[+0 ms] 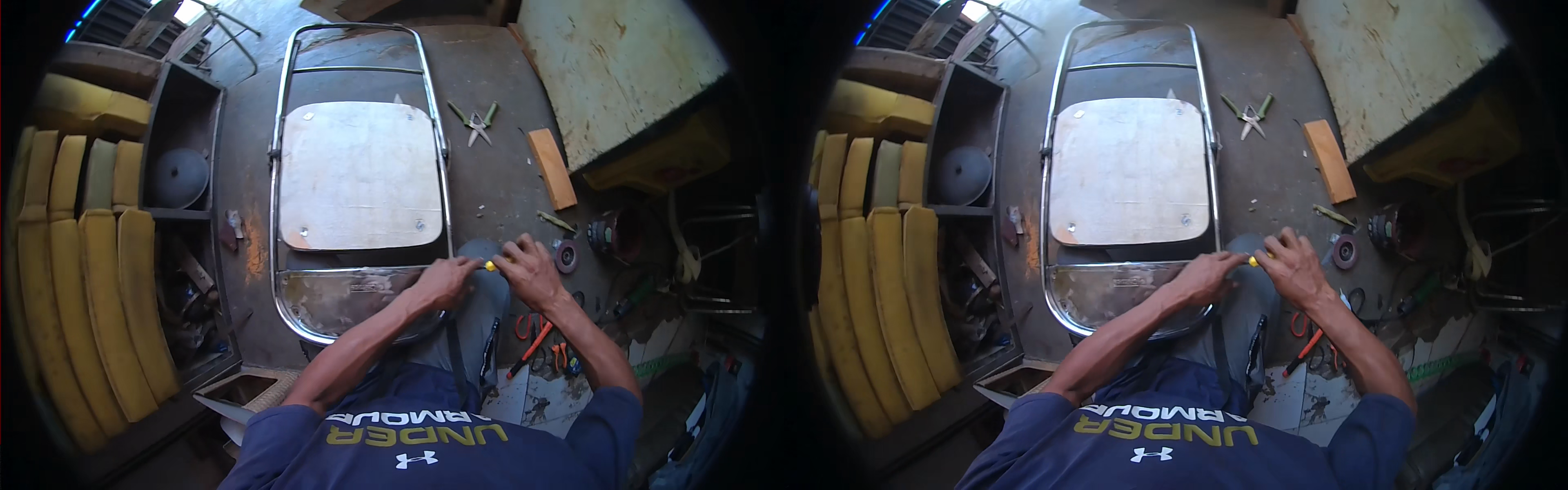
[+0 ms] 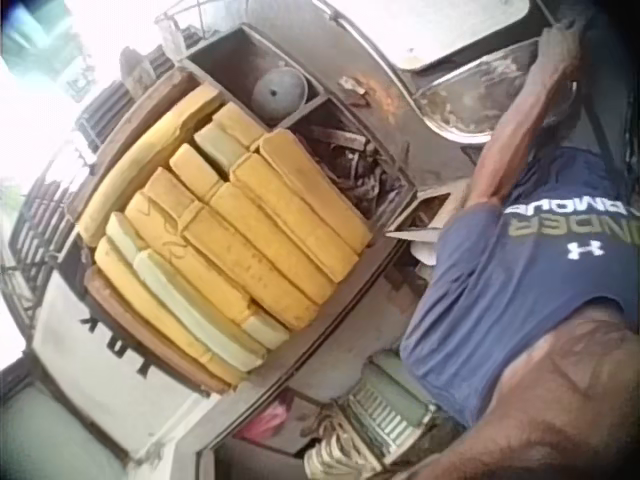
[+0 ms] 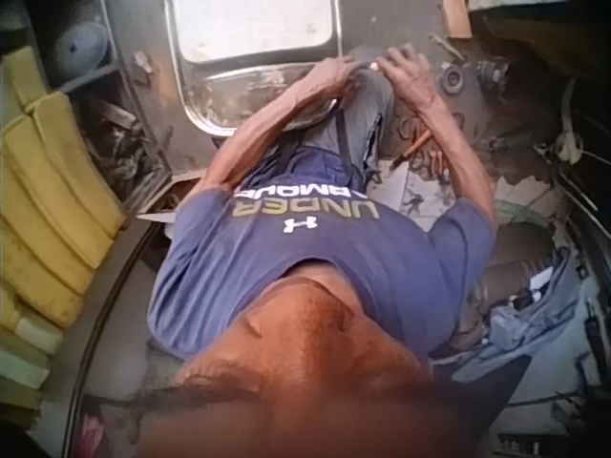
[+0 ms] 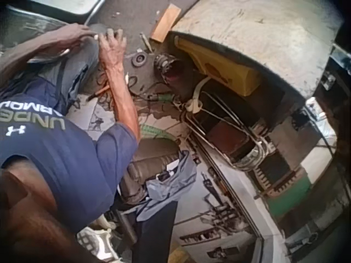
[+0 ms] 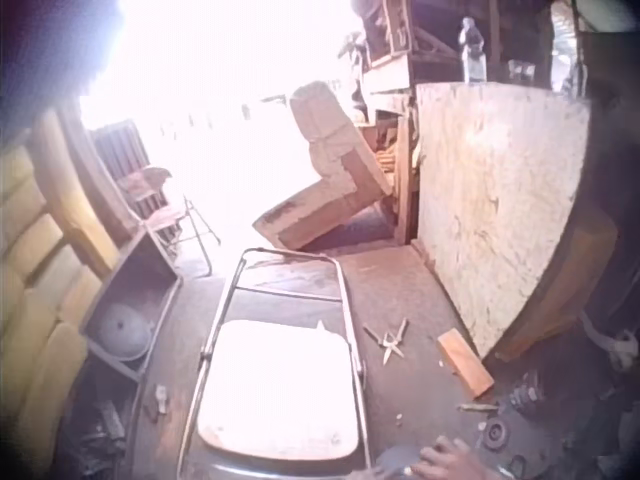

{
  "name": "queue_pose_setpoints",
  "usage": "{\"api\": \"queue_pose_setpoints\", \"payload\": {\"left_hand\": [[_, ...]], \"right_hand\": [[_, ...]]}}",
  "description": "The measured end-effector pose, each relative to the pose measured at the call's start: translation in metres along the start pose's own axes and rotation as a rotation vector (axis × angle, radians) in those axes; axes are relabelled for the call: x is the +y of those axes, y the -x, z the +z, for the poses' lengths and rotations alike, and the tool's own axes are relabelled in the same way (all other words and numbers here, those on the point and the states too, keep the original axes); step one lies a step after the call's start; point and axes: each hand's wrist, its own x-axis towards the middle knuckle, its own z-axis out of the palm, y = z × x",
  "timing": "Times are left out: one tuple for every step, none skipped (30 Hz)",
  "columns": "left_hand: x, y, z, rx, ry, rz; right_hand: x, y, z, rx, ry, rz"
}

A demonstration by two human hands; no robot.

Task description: The person removes a black fabric cover from a metal chair part, then applies glue to the edge of the part and reapplies the fabric cover, pressing it down by hand.

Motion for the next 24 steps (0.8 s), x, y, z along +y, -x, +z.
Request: {"api": "queue_pose_setpoints", "payload": {"left_hand": [[-0.002,-0.005,0.015,0.007,0.01,-0.038],[-0.004,-0.011,0.018,-0.027,-0.067,-0.093],[-0.002,-0.014,0.017,-0.057,-0.053,-0.151],[-0.007,-0.013,0.025,-0.004,-0.055,-0.161],[-0.015,-0.01,0.035,0.062,-0.061,-0.143],[-0.018,-0.009,0.044,0.151,-0.05,-0.106],[-0.024,-0.008,0.051,0.238,-0.042,-0.069],[-0.021,-0.009,0.053,0.261,-0.041,-0.068],[-0.021,-0.01,0.053,0.281,-0.04,-0.066],[-0.022,-0.01,0.051,0.299,-0.041,-0.063],[-0.02,-0.011,0.047,0.296,-0.056,-0.047],[-0.016,-0.011,0.043,0.259,-0.091,-0.08],[-0.011,-0.008,0.039,0.221,-0.127,-0.111],[-0.009,-0.006,0.041,0.229,-0.168,-0.099],[-0.003,-0.006,0.045,0.27,-0.165,-0.067],[0.004,-0.004,0.05,0.312,-0.161,-0.037],[0.008,-0.002,0.056,0.359,-0.163,-0.022],[0.016,-0.005,0.065,0.562,-0.133,0.093],[0.019,-0.011,0.071,0.519,-0.131,0.044],[0.022,-0.012,0.071,0.478,-0.134,-0.017],[0.023,-0.013,0.071,0.437,-0.137,-0.077],[0.022,-0.013,0.069,0.419,-0.142,-0.096],[0.022,-0.013,0.063,0.4,-0.147,-0.11],[0.022,-0.012,0.059,0.381,-0.152,-0.124]], "right_hand": [[-0.002,0.003,0.0,-0.027,-0.073,0.056],[-0.005,0.004,-0.005,0.043,-0.2,0.127],[-0.009,0.01,-0.009,0.095,-0.324,0.213],[-0.016,0.022,-0.003,0.141,-0.339,0.413],[-0.018,0.024,0.001,0.185,-0.351,0.614],[-0.018,0.02,-0.007,0.02,-0.579,0.828],[-0.018,0.018,-0.02,-0.156,-0.804,1.041],[-0.017,0.026,-0.024,-0.194,-0.916,1.067],[-0.017,0.033,-0.026,-0.236,-1.027,1.097],[-0.014,0.047,-0.011,-0.137,-1.031,0.921],[-0.014,0.062,0.0,-0.036,-1.022,0.759],[-0.019,0.049,-0.007,0.033,-0.989,0.631],[-0.031,0.041,-0.02,-0.012,-1.224,0.892],[-0.027,0.028,-0.025,-0.092,-1.183,1.08],[-0.022,0.034,-0.017,-0.106,-1.076,1.05],[-0.015,0.04,-0.009,-0.114,-0.964,1.024],[-0.014,0.038,-0.001,-0.068,-0.794,0.762],[-0.014,0.041,0.002,0.059,-0.737,0.519],[-0.014,0.045,0.002,0.087,-0.783,0.547],[-0.02,0.039,-0.005,0.113,-0.837,0.567],[-0.023,0.036,-0.009,0.138,-0.892,0.585],[-0.024,0.037,-0.01,0.082,-0.748,0.743],[-0.024,0.034,-0.013,0.006,-0.872,0.919],[-0.023,0.028,-0.016,-0.073,-0.993,1.095]]}}
